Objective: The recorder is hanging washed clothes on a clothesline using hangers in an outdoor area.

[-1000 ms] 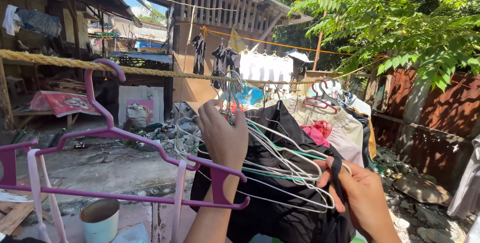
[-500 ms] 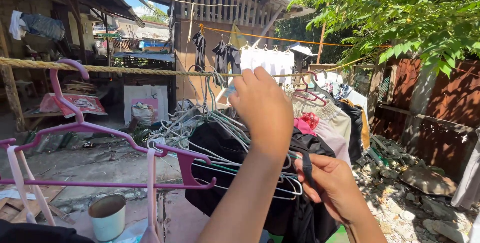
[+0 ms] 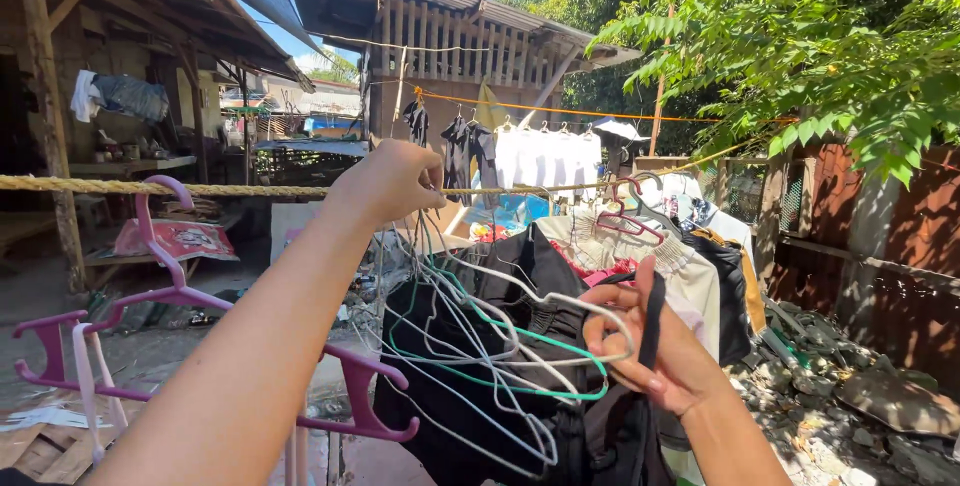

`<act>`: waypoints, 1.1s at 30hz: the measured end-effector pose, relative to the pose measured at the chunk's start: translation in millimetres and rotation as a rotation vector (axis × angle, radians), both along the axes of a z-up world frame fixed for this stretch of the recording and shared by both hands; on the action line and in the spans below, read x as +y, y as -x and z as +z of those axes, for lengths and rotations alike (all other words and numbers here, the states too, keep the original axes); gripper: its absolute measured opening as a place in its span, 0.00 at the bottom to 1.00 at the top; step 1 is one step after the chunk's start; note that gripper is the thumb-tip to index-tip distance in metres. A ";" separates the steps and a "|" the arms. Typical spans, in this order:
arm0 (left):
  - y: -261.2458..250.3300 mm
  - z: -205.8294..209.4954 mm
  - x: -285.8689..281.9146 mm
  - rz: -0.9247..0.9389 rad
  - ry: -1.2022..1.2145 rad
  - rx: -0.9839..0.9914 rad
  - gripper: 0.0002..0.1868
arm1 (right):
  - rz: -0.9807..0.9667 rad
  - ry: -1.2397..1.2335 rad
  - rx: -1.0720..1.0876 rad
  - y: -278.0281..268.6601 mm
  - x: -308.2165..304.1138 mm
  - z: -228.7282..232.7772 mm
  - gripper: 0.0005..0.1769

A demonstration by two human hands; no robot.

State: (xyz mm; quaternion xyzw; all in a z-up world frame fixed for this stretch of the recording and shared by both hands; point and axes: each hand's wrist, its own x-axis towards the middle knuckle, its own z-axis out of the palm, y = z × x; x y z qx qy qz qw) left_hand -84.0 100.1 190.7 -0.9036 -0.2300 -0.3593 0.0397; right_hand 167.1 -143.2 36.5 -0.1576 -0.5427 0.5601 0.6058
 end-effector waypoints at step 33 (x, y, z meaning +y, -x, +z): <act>-12.9 28.7 40.2 -0.089 1.368 -0.053 0.15 | -0.239 0.623 -0.458 49.1 77.6 116.8 0.21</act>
